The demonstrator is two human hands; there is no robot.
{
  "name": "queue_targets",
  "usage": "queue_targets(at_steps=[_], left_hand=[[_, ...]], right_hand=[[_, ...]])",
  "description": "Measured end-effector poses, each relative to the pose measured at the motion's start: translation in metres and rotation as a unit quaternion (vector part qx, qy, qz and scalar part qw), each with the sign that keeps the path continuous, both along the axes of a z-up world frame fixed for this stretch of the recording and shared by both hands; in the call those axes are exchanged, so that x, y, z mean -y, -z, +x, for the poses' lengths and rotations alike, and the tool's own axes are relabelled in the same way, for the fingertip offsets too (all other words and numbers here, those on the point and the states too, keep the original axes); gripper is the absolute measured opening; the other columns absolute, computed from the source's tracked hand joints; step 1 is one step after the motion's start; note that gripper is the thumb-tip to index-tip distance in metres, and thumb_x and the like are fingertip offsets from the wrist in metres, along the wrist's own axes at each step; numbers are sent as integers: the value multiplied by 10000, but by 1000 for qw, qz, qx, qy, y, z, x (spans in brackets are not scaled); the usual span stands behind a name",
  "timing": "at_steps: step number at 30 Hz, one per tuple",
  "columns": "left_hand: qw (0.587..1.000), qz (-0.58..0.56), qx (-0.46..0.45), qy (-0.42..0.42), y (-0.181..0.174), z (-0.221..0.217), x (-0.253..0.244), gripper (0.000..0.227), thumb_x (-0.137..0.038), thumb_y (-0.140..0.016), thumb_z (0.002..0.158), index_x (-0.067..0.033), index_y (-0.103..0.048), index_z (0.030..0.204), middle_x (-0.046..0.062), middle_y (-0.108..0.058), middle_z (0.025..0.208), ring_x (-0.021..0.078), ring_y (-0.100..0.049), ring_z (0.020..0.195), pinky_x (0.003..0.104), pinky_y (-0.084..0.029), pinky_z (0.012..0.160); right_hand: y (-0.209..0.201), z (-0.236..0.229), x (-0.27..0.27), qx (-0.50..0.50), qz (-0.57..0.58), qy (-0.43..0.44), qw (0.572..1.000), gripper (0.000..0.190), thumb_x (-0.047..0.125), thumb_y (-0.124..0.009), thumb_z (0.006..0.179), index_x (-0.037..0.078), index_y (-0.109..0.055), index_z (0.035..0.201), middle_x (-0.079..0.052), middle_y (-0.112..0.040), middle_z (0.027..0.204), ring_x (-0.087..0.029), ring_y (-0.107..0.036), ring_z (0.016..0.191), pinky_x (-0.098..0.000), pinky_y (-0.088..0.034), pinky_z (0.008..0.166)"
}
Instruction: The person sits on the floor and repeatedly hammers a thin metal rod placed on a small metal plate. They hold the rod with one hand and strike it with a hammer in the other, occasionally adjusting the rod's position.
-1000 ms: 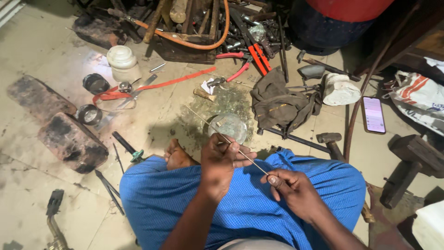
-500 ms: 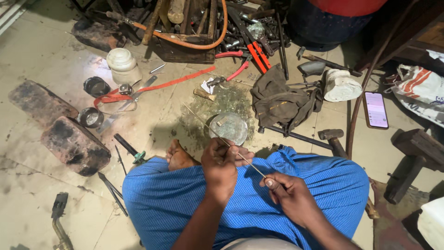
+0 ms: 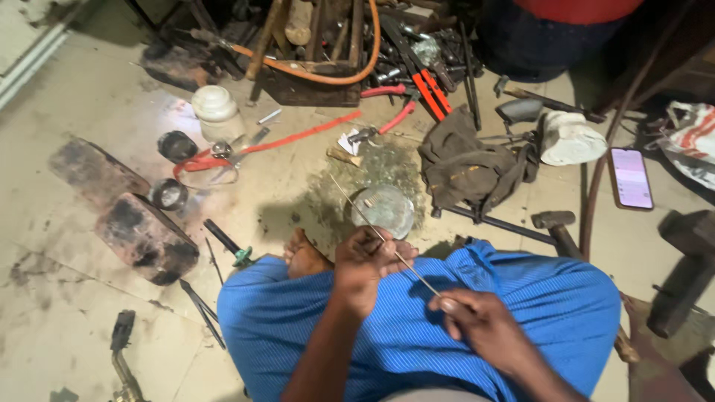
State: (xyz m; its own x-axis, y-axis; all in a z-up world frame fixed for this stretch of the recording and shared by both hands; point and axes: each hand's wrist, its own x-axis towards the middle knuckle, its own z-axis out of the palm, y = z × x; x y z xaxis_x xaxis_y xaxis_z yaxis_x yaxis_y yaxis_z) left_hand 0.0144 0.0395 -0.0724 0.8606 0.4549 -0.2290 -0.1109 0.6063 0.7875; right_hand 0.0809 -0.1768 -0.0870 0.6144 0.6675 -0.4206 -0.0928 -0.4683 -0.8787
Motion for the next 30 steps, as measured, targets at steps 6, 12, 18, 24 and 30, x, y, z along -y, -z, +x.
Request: queue_targets(at_steps=[6,12,18,24,30], left_hand=[[996,26,-27,-78,-34,-19,-67,204,-119,-638,976,-18,-585,1144,203,-741,1018,351,-764,923,478,-651,789],[996,33,67,-48,-67,-23,-50,204,-100,-647,969,8,-562,1120,223,-734,980,367,-773,876,472,-656,725],[998,55,37,-18,-108,-27,-28,152,-57,-603,961,21,-549,1080,235,-753,931,352,-780,814,459,-673,694],[996,67,38,-38,-109,-35,-22,83,13,-578,990,31,-551,1066,227,-751,910,335,-782,851,421,-655,705],[993,113,12,-36,-94,-39,-23,88,41,-572,964,37,-556,1051,218,-751,892,323,-789,852,420,-678,766]], right_hand=[[-21,25,36,-81,6,-94,992,323,243,-542,1005,4,-747,1080,-67,-682,688,-115,-602,605,-289,-524,592],[-90,20,-5,226,254,-206,918,426,209,-604,1030,-133,-597,1286,-175,-749,1101,-207,-683,1019,-350,-543,869],[-120,0,-66,-56,105,-56,991,344,288,-540,983,30,-726,1113,-55,-763,730,-112,-606,546,-277,-506,528],[-96,-15,-76,-8,108,-31,994,331,271,-584,1004,43,-820,963,-10,-545,524,-78,-471,511,-270,-403,504],[-77,-22,-78,-39,103,-10,994,318,248,-602,997,29,-814,908,-8,-537,517,-84,-459,500,-273,-388,504]])
